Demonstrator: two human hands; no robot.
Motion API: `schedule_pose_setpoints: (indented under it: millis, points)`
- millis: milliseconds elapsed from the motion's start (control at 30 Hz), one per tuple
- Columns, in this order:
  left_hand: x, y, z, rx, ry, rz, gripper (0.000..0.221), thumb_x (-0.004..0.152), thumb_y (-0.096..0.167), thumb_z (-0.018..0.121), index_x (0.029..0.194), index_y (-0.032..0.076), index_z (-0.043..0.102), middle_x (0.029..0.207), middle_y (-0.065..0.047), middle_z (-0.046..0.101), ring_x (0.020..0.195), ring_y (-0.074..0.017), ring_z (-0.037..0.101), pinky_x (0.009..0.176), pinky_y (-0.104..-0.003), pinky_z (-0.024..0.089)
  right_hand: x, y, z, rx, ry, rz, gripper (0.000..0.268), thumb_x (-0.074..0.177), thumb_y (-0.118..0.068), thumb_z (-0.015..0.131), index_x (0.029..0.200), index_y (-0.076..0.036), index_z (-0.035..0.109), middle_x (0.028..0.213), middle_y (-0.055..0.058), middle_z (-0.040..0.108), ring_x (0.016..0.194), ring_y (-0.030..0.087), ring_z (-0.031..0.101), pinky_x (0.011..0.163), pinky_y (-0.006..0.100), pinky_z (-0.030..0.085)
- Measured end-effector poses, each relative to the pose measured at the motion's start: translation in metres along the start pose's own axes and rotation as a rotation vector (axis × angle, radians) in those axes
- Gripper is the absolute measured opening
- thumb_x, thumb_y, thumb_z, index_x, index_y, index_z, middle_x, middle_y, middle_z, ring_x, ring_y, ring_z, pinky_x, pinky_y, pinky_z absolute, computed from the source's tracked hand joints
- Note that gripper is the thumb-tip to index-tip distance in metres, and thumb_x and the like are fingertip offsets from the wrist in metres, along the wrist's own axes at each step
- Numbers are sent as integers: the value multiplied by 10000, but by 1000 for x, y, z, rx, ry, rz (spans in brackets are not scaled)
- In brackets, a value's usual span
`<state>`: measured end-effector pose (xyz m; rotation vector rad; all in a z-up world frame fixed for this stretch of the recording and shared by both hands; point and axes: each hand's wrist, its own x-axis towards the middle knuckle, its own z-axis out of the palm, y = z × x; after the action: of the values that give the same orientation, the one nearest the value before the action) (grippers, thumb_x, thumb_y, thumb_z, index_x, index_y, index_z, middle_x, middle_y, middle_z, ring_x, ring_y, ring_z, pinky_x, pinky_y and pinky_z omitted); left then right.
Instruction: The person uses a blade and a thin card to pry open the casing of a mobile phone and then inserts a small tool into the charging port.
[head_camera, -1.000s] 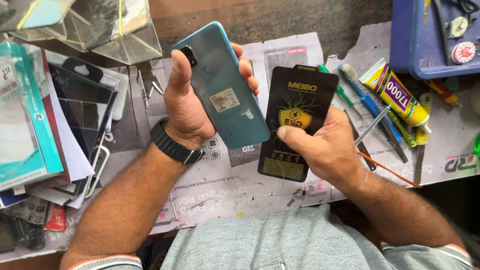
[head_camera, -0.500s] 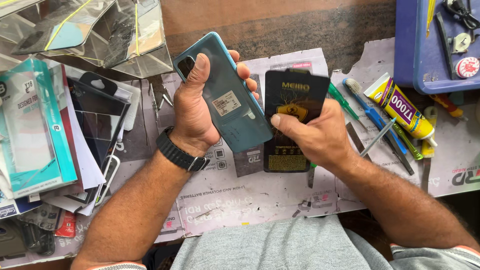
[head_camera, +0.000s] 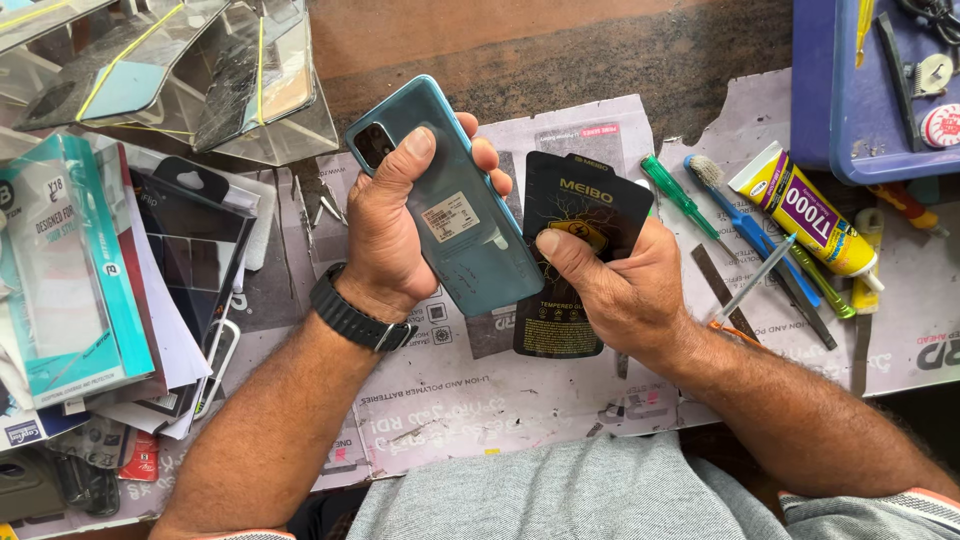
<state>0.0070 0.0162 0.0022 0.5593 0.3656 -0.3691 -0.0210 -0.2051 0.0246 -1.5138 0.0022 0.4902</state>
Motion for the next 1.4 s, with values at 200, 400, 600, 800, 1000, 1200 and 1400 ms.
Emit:
schedule_pose_setpoints:
  millis: [200, 400, 600, 800, 1000, 1200, 1400]
  points:
    - [0, 0, 4, 49, 15, 12, 491, 977, 307, 712, 1296, -40, 574, 1114, -184, 700, 1004, -285, 729, 890, -446, 645, 1, 2, 0, 46, 12, -21, 185, 1040, -133, 685, 1167, -1, 705, 1033, 44, 749, 921, 91, 688, 793, 245, 593]
    - [-2, -5, 5, 149, 10, -15, 446, 983, 282, 708, 1257, -51, 597, 1070, -186, 706, 957, -280, 731, 842, -445, 648, 5, -3, 4, 126, 72, -85, 203, 1036, -106, 691, 1216, -13, 699, 1084, 42, 743, 942, 98, 682, 851, 258, 591]
    - [-9, -26, 12, 146, -18, -41, 420, 1002, 281, 705, 1265, -31, 605, 1123, -165, 699, 1026, -266, 712, 919, -432, 631, 4, -12, -5, -99, 100, -240, 166, 1064, -94, 719, 1212, -24, 693, 1051, 51, 742, 939, 107, 708, 865, 243, 593]
    - [-2, -14, 2, -58, 2, -60, 469, 996, 371, 695, 1267, 0, 600, 1105, -160, 702, 1006, -277, 726, 902, -432, 633, -4, -18, -41, -37, 27, -236, 91, 1071, -65, 758, 1125, -7, 713, 1009, 51, 749, 863, 103, 712, 790, 247, 602]
    - [-2, -13, -1, -58, -9, -9, 488, 1007, 421, 684, 1279, 25, 596, 1100, -140, 699, 1021, -269, 731, 925, -435, 635, -20, -18, -25, -73, 46, -101, 156, 1034, -57, 707, 1176, 7, 697, 1072, 79, 749, 943, 126, 717, 848, 275, 620]
    - [-3, -13, -1, -23, 32, -4, 495, 990, 428, 684, 1280, 36, 598, 1094, -133, 701, 1004, -265, 732, 918, -429, 639, -20, -14, -26, -40, -21, -62, 176, 1037, -60, 684, 1197, 13, 680, 1092, 92, 751, 981, 124, 724, 864, 278, 627]
    - [-3, -13, 2, -35, 23, -10, 509, 984, 453, 685, 1273, 43, 600, 1104, -132, 699, 1017, -263, 728, 905, -436, 642, -19, -14, -19, -60, 20, -58, 195, 1022, -53, 692, 1201, 22, 672, 1083, 89, 737, 965, 110, 697, 853, 266, 610]
